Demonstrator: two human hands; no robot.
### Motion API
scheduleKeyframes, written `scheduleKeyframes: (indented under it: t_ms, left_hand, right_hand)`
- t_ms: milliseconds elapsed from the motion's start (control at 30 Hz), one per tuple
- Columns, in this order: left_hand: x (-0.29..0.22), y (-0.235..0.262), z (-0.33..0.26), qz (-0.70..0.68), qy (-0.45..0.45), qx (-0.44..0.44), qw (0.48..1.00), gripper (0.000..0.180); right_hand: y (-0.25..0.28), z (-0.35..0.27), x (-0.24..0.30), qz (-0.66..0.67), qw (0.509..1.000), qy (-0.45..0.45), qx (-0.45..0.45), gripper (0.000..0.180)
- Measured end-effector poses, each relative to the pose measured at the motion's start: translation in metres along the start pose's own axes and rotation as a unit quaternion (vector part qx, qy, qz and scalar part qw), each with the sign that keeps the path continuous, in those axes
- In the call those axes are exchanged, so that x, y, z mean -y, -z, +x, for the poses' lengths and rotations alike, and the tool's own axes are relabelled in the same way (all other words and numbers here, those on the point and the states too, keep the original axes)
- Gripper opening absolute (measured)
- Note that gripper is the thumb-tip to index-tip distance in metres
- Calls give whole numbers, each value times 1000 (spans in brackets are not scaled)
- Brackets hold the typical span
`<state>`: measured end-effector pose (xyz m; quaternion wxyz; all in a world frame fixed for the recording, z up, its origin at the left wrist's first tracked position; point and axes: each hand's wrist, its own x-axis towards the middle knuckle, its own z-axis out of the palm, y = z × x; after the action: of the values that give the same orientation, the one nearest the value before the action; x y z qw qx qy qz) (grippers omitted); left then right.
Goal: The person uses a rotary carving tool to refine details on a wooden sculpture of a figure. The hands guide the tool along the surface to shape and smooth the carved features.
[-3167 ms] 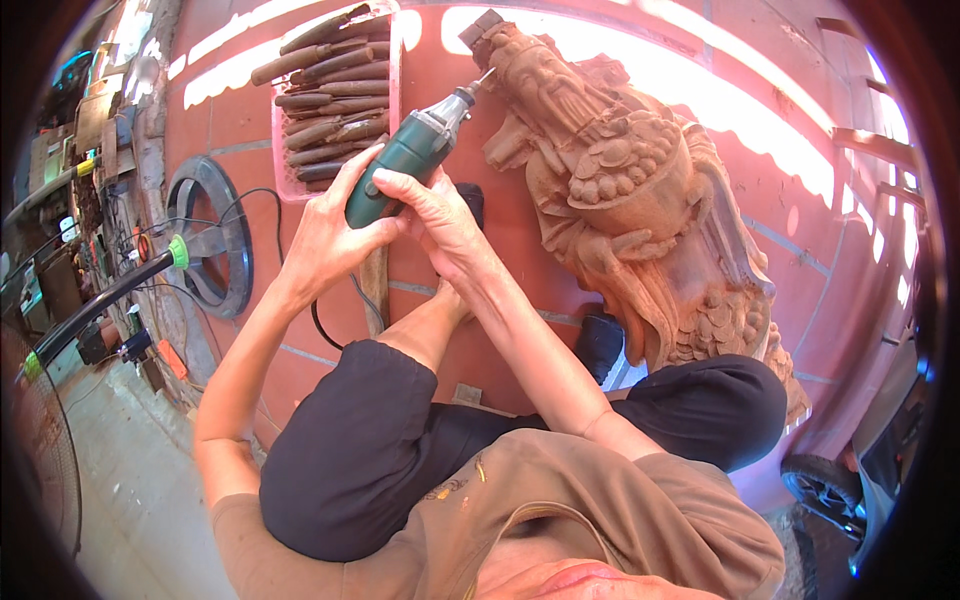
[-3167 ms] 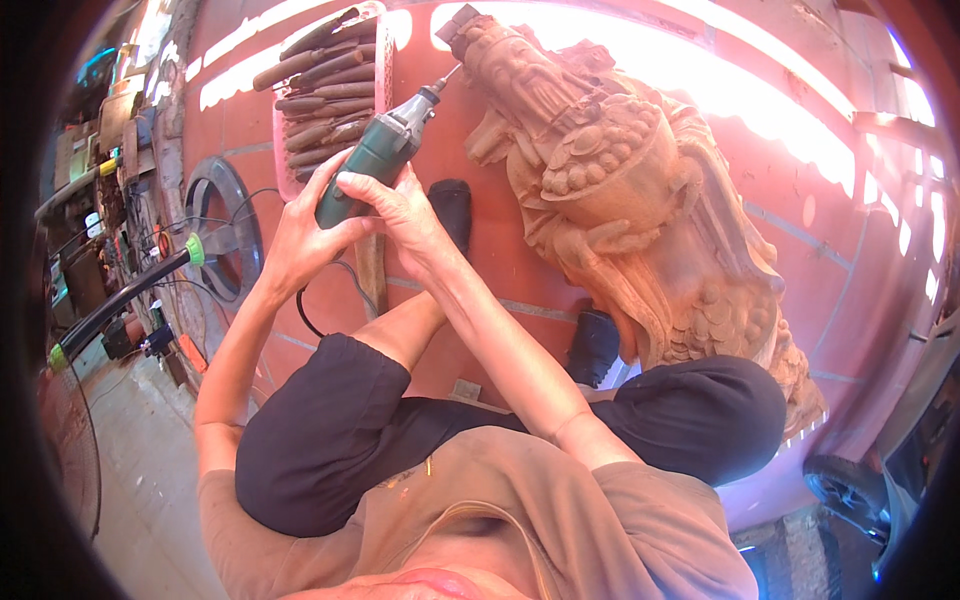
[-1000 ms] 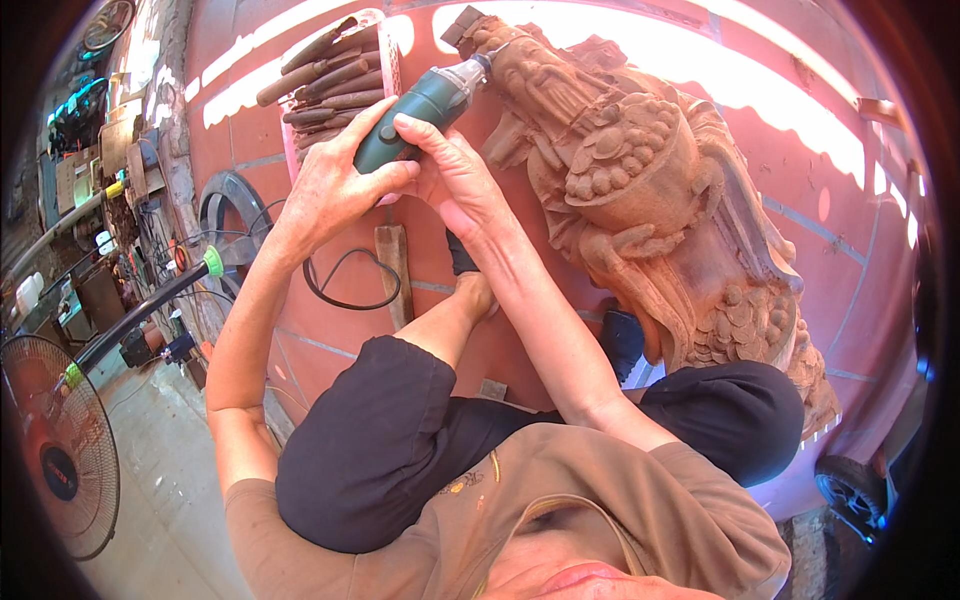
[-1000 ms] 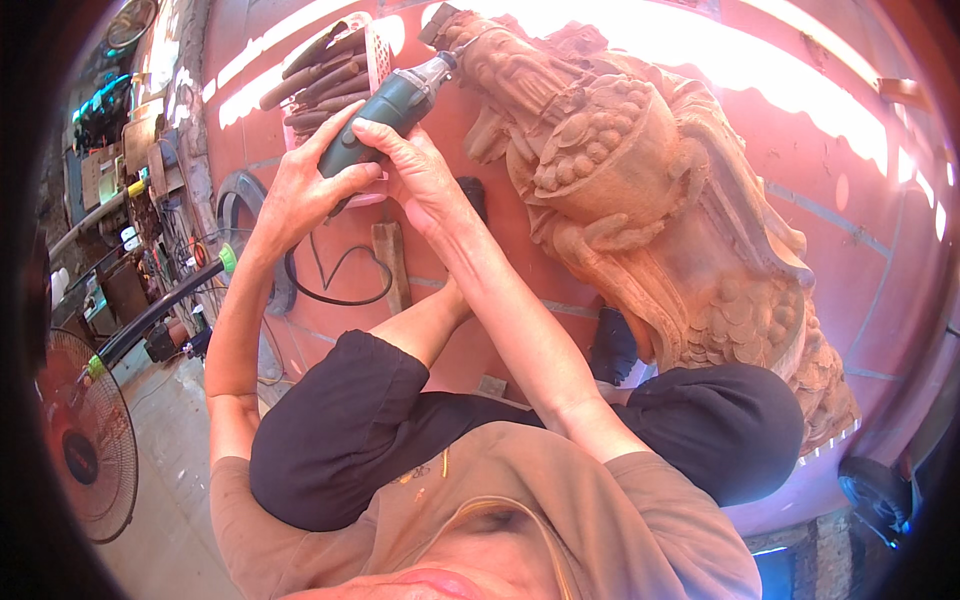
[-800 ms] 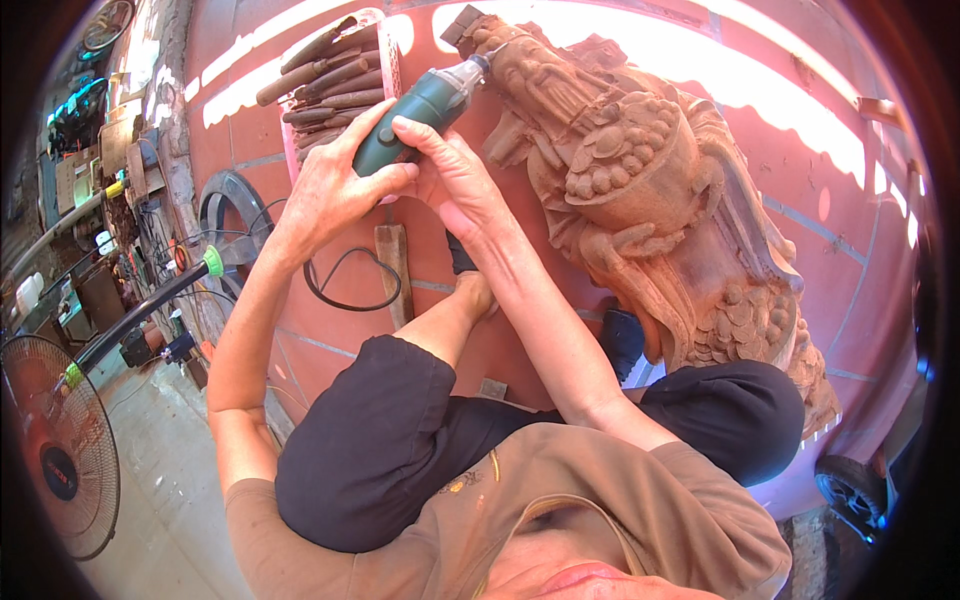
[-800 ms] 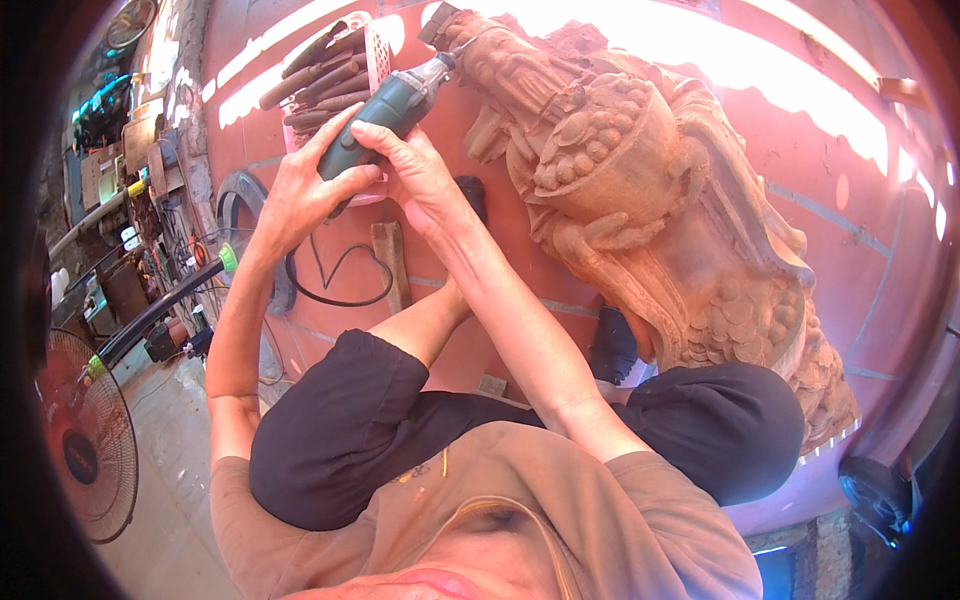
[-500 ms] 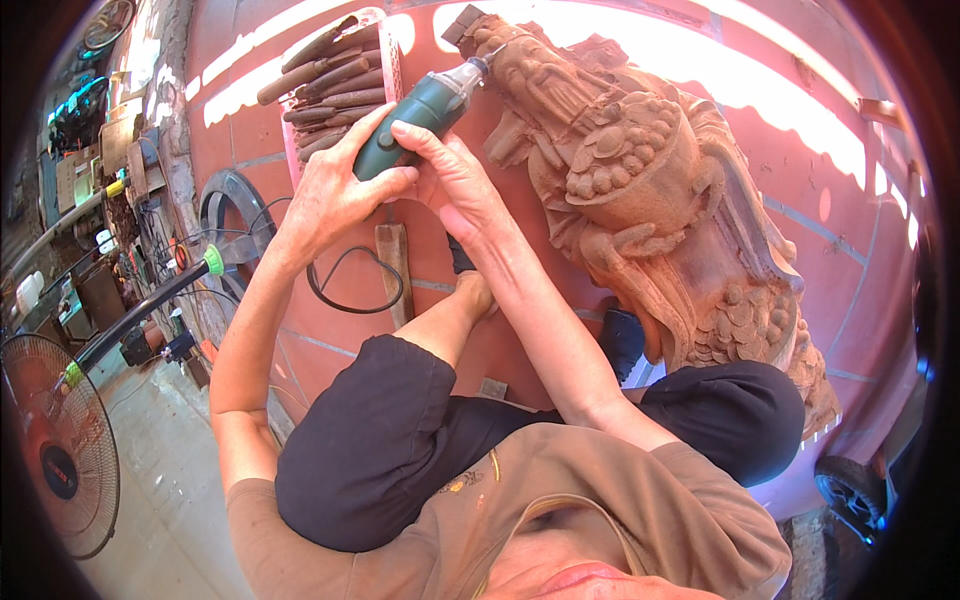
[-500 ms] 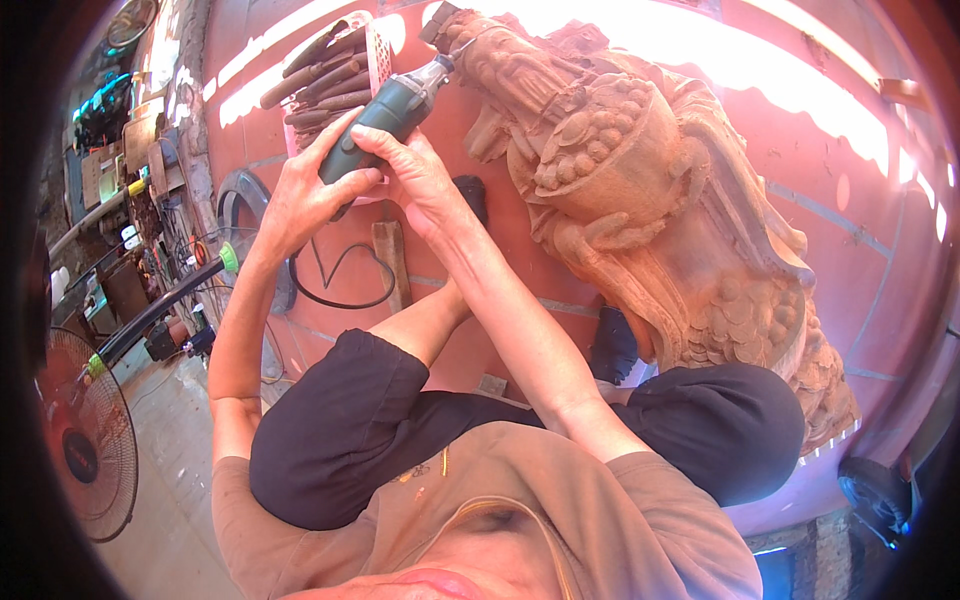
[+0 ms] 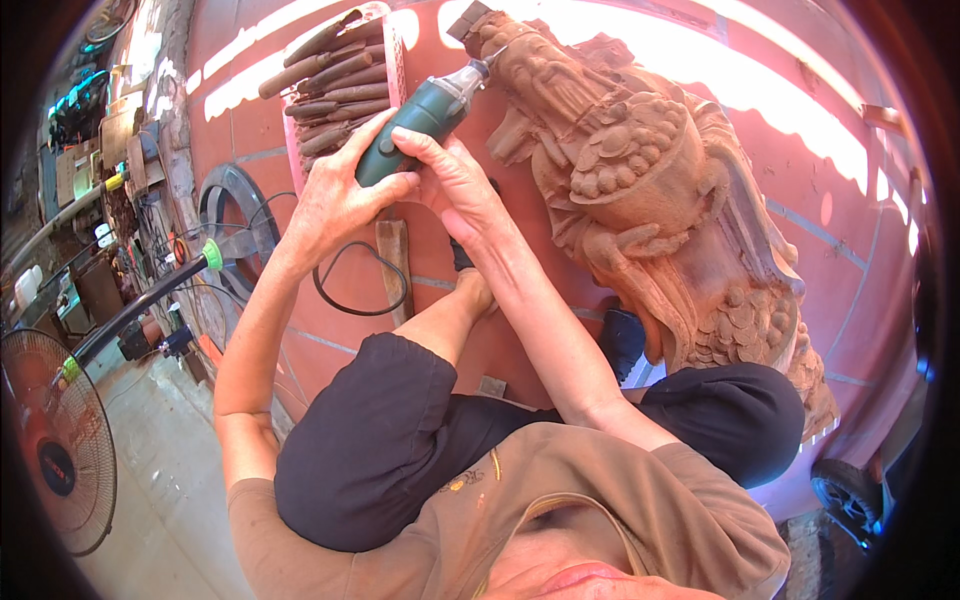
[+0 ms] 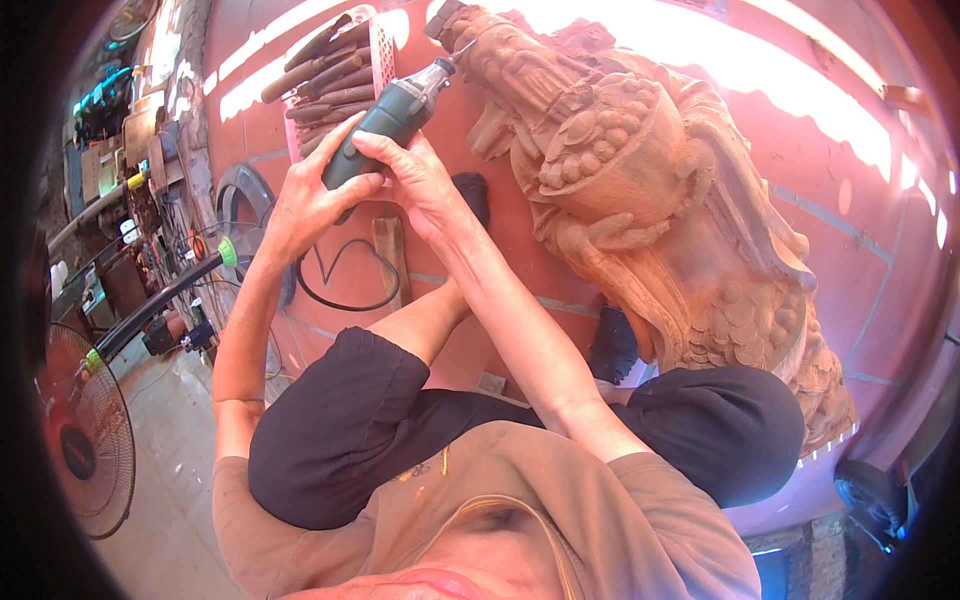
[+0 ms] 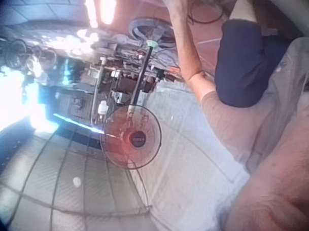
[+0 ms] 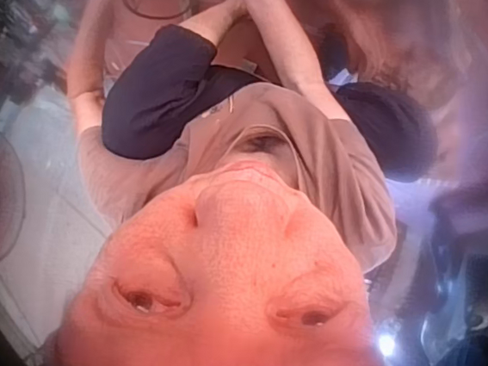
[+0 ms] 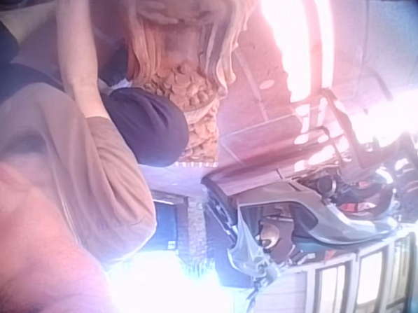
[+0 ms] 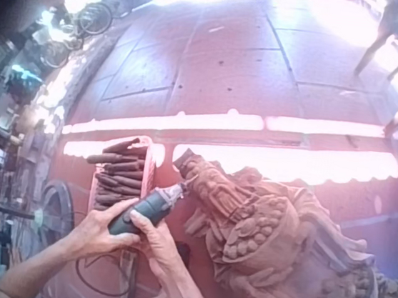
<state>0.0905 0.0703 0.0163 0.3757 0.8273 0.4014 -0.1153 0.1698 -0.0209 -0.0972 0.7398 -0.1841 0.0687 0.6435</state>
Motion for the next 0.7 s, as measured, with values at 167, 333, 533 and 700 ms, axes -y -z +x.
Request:
scheduleKeyframes:
  t_ms: [167,333,533,700]
  left_hand:
    - [10,-6,-2,-10,-10,-11,1000,75]
    - [13,-10,-4,-16,5,-9,1000,75]
    - [27,-18,-6,-21,-36,-31,999,77]
    - [32,-26,-9,-39,-22,-39,998,77]
  right_hand:
    - [3,-1,-3,-13,1000,-5,0,58]
    - [5,-2,-6,-19,1000,-1,-10,57]
    - [10,-2,-12,-24,1000,-1,-17,57]
    - [12,-3,-15,-34,999,4,-29,53]
